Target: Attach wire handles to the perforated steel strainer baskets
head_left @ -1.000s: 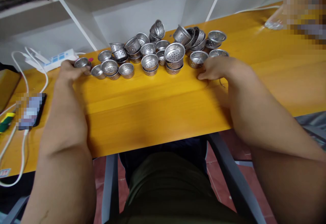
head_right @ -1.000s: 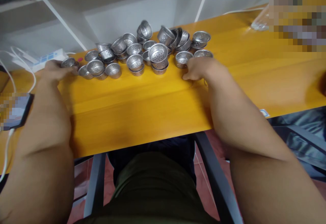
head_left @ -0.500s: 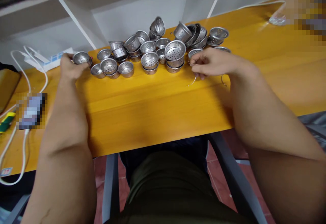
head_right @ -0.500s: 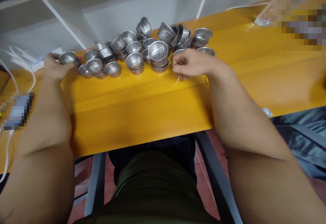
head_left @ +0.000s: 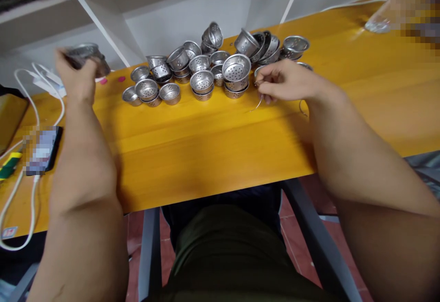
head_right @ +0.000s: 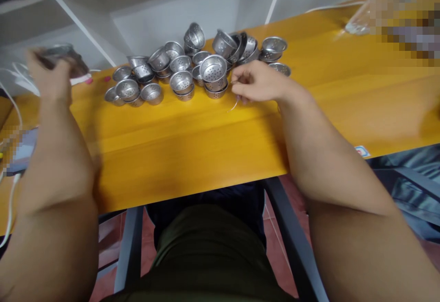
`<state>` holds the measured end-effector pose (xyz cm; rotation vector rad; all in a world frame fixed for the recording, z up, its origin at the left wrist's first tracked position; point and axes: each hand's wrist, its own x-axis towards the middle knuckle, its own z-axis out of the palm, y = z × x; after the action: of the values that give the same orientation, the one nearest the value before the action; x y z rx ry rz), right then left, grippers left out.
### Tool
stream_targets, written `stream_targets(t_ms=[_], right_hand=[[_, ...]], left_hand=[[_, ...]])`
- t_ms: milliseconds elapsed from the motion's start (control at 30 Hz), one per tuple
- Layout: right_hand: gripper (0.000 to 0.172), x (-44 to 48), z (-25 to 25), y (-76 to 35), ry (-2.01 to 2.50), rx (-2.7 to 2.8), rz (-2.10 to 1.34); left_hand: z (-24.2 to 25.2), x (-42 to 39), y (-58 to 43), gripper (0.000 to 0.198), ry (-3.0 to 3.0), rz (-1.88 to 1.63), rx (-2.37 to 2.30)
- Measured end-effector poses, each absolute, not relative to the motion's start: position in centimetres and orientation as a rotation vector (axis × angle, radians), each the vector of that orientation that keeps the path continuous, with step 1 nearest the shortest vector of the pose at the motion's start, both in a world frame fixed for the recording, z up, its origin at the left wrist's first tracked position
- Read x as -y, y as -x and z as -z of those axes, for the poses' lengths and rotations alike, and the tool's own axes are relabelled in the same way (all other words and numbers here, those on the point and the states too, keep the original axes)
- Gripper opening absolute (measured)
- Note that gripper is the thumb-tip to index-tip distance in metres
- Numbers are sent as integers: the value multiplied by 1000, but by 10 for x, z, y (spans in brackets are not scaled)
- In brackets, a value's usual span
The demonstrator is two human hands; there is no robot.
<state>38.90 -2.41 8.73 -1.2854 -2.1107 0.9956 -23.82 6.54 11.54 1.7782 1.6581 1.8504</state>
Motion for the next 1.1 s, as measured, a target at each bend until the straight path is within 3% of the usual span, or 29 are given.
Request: stream_targets(t_ms=[100,133,267,333,433,533,733,933,1100], right_hand=[[37,25,-88,-387,1212,2062,-1009],[39,26,-88,-387,1184,2044,-1022],[47,24,-84,-387,1084,2000,-1021],[43,21,-80,-388,1064,2015,-996],[35,16,-75,-389,1050,2047,-959],[33,13,-72,-389,1036,2081,-941],[32,13,-72,-386,1067,2122,-893],[31,23,-80,-381,1165,2096,-972],[33,25,-81,-382,1169,2100,-989]], left_hand=[[-130,-102,247,149,-1730,-2090,-1318],[-132,-101,228,152,-1843,-2040,-1163],[-117,-41,97,117,-2139,-1267,-774],[-96,-12,38,117,-2225,-1057,-756],[-60,-4,3,125,-2168,-1067,-836],[-42,-25,19,119,-2107,-1232,-935],[-60,-44,56,101,-2187,-1181,-1074],[-53,-51,66,120,-2170,-1216,-1323],[-50,-48,69,106,-2215,-1196,-1396]])
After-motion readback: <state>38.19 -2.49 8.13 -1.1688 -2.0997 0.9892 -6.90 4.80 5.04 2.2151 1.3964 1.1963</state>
